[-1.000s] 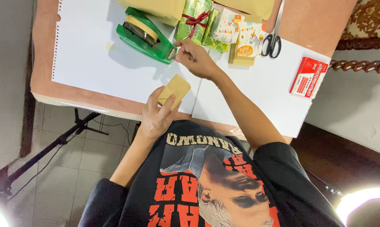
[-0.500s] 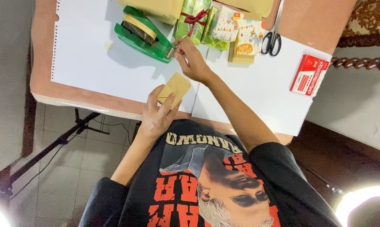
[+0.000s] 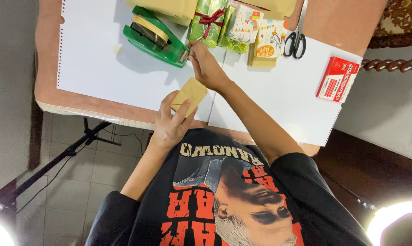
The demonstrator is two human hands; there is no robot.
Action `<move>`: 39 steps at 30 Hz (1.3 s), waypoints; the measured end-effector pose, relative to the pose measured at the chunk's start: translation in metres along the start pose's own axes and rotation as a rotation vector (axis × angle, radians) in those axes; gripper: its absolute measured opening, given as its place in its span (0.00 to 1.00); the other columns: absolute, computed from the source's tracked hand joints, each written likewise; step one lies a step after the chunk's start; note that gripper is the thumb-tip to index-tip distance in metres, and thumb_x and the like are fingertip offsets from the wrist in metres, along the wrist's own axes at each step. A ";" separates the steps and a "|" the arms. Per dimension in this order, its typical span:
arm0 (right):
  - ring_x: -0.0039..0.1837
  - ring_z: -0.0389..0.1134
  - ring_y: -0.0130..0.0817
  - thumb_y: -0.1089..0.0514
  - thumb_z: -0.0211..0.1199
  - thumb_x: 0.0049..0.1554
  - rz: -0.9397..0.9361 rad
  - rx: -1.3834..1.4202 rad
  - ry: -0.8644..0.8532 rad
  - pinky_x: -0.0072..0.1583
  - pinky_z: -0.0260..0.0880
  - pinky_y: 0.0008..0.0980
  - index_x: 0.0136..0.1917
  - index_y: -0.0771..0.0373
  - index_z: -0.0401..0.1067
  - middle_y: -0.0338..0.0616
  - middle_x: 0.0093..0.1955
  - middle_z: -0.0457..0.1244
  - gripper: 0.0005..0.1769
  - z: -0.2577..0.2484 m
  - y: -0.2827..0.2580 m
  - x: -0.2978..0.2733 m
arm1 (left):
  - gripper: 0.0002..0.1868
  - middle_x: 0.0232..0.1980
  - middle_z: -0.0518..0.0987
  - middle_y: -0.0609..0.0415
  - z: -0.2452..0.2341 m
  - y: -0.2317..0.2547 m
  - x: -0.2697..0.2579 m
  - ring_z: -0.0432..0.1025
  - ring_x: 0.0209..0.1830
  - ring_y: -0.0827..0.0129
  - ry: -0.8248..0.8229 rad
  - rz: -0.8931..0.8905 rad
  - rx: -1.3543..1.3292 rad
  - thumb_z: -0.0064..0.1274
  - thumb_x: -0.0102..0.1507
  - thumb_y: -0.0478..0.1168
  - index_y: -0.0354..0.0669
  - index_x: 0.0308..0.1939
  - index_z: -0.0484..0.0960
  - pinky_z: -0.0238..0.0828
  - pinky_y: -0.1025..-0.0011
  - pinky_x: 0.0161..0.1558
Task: The person wraps a small rectangular box in brown paper on a table. They fold the paper around the box, secure it with tape from a dispenser, and fold the ends to complete the package. Other wrapped gifts and wrapping supplies are visible on the table.
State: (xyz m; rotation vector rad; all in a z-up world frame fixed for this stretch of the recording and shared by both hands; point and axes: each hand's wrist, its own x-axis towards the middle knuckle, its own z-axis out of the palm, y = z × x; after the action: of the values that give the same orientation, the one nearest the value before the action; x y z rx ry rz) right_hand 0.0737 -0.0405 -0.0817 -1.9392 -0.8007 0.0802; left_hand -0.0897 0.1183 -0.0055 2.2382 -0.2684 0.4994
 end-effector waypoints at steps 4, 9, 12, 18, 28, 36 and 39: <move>0.57 0.64 0.55 0.75 0.53 0.64 0.027 0.010 0.004 0.59 0.68 0.43 0.54 0.67 0.57 0.58 0.55 0.58 0.10 0.004 0.010 -0.004 | 0.26 0.63 0.69 0.38 0.000 0.001 0.001 0.74 0.57 0.43 -0.001 0.004 0.001 0.71 0.61 0.36 0.43 0.60 0.74 0.81 0.57 0.46; 0.55 0.70 0.47 0.72 0.52 0.67 0.144 0.037 0.010 0.57 0.72 0.39 0.60 0.69 0.58 0.56 0.56 0.62 0.09 0.002 0.020 -0.015 | 0.27 0.63 0.69 0.38 0.001 0.002 0.001 0.74 0.57 0.43 -0.012 0.004 0.006 0.71 0.61 0.36 0.43 0.60 0.75 0.81 0.57 0.47; 0.54 0.70 0.41 0.69 0.57 0.66 0.185 0.063 0.149 0.54 0.75 0.34 0.56 0.70 0.65 0.54 0.55 0.63 0.06 -0.004 0.015 -0.018 | 0.27 0.63 0.68 0.37 -0.001 0.000 0.001 0.74 0.57 0.43 -0.015 0.040 0.016 0.71 0.61 0.35 0.42 0.60 0.75 0.80 0.55 0.50; 0.48 0.67 0.25 0.63 0.60 0.66 0.505 0.347 0.257 0.52 0.72 0.27 0.56 0.69 0.69 0.41 0.48 0.64 0.07 -0.050 -0.038 -0.028 | 0.28 0.65 0.68 0.37 -0.001 -0.004 0.001 0.72 0.61 0.42 -0.022 0.084 0.065 0.72 0.60 0.35 0.42 0.60 0.75 0.80 0.55 0.55; 0.48 0.65 0.20 0.61 0.58 0.68 0.660 0.628 0.032 0.51 0.69 0.22 0.55 0.67 0.70 0.37 0.47 0.66 0.06 -0.109 -0.144 -0.054 | 0.30 0.68 0.65 0.35 0.002 -0.006 0.010 0.70 0.64 0.38 -0.104 0.199 0.129 0.67 0.62 0.35 0.46 0.64 0.70 0.77 0.51 0.57; 0.48 0.65 0.20 0.63 0.62 0.65 0.702 0.552 -0.004 0.49 0.66 0.21 0.55 0.68 0.73 0.37 0.46 0.66 0.07 -0.096 -0.152 -0.067 | 0.27 0.68 0.66 0.33 0.006 -0.005 0.008 0.70 0.63 0.37 -0.163 0.240 0.155 0.62 0.62 0.34 0.47 0.64 0.70 0.77 0.51 0.56; 0.50 0.70 0.23 0.64 0.63 0.66 0.639 0.531 -0.018 0.53 0.71 0.24 0.55 0.68 0.67 0.39 0.45 0.67 0.08 -0.097 -0.154 -0.066 | 0.27 0.69 0.65 0.34 0.007 -0.003 0.008 0.70 0.64 0.37 -0.161 0.265 0.159 0.61 0.63 0.34 0.47 0.64 0.70 0.77 0.51 0.58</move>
State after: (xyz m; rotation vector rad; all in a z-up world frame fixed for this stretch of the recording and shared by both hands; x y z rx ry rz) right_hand -0.0172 -0.1090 0.0747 -1.6069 -0.1131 0.6294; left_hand -0.0793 0.1144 -0.0084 2.4155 -0.6349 0.4941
